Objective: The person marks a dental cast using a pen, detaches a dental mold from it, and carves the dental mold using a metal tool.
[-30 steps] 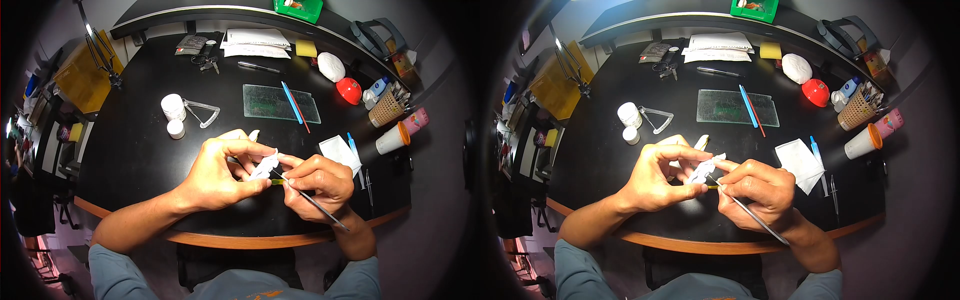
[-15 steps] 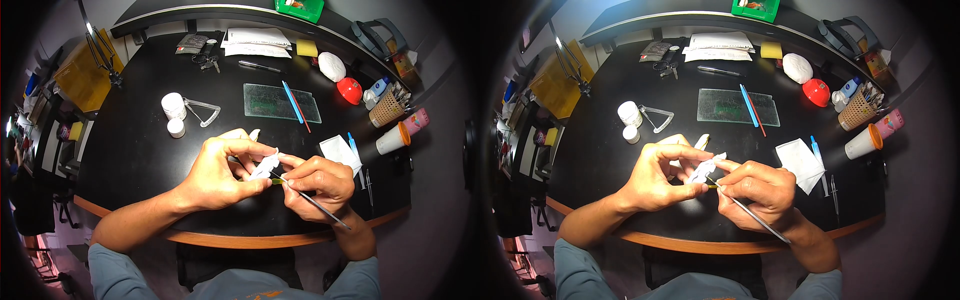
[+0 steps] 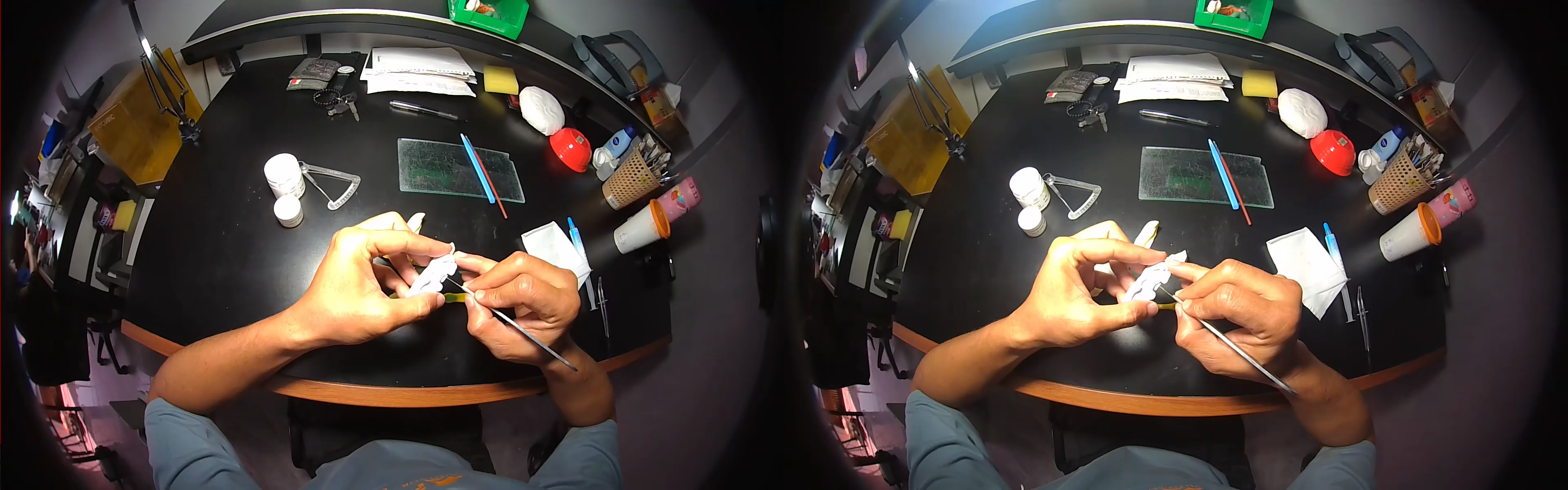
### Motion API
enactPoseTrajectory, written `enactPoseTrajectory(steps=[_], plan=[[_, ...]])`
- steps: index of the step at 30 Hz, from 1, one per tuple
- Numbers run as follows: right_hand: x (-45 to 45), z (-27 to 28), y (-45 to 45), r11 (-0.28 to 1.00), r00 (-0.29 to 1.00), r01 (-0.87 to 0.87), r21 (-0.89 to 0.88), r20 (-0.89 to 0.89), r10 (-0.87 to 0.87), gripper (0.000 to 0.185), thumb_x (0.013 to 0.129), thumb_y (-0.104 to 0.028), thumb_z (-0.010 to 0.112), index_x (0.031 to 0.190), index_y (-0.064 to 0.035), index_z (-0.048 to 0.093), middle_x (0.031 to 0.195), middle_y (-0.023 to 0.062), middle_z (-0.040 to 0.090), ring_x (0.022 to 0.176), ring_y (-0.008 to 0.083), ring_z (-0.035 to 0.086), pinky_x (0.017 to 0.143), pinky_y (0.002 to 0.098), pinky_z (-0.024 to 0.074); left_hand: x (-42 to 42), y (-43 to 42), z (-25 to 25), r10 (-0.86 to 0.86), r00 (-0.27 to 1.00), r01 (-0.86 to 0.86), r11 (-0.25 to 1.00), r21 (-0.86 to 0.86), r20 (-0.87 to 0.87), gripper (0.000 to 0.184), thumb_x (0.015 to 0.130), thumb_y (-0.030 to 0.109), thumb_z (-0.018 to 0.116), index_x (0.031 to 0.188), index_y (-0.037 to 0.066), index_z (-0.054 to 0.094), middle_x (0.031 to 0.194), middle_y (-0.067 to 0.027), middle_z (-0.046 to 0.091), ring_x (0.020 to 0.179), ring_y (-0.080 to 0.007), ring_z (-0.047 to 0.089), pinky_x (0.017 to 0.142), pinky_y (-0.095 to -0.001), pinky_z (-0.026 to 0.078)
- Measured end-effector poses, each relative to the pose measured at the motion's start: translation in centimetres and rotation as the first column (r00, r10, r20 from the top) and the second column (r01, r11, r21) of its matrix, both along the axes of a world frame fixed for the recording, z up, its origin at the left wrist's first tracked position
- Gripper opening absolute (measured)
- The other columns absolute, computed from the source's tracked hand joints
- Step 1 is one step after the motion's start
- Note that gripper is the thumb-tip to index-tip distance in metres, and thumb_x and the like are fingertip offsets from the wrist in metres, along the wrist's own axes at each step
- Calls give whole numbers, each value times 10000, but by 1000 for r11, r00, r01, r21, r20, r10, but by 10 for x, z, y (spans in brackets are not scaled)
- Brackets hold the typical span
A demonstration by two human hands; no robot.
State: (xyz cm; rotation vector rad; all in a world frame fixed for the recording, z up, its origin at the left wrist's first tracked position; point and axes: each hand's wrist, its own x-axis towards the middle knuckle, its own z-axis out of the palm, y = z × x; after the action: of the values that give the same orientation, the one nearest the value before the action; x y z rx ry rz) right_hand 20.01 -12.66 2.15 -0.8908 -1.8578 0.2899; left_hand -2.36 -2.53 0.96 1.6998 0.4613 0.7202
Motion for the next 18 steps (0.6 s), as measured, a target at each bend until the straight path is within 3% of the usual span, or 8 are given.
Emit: enactPoseTrajectory(steps=[3, 6, 9, 18], plan=[[-4, -2, 1, 999, 997, 41, 12, -60, -40, 161, 729, 144, 767, 835, 33, 719, 829, 136, 727, 683, 178, 746, 944, 434, 672, -1, 0, 0, 1, 1000, -1, 1000, -5, -4, 494, 801, 1, 928, 1271, 7, 776, 1064, -61, 651, 906, -98, 667, 735, -232, 591], [-5, -2, 3, 1000, 997, 14, 25, -74, -13, 157, 727, 139, 765, 829, 29, 718, 816, 130, 729, 661, 177, 736, 959, 442, 667, 0, 0, 0, 2, 1000, -2, 1000, -17, 7, 482, 795, 5, 918, 1257, 7, 781, 1052, -64, 643, 880, -98, 667, 725, -228, 594], [0, 1, 1, 1000, 1000, -31, 1, 4, 31, 173, 777, 161, 768, 881, 40, 703, 856, 178, 738, 810, 246, 794, 967, 486, 661, 1, 0, -1, 14, 1000, -14, 1000, -15, 22, 452, 789, 18, 895, 1228, 2, 792, 1028, -72, 630, 830, -101, 669, 706, -223, 601], [-2, 1, 1, 1000, 1000, -7, 17, 18, 6, 162, 782, 162, 754, 876, 45, 693, 857, 178, 734, 793, 231, 781, 977, 499, 658, 2, 0, -3, 15, 1000, -14, 1000, -9, 22, 455, 790, 44, 903, 1230, 8, 793, 1024, -77, 642, 836, -106, 681, 709, -224, 597]])
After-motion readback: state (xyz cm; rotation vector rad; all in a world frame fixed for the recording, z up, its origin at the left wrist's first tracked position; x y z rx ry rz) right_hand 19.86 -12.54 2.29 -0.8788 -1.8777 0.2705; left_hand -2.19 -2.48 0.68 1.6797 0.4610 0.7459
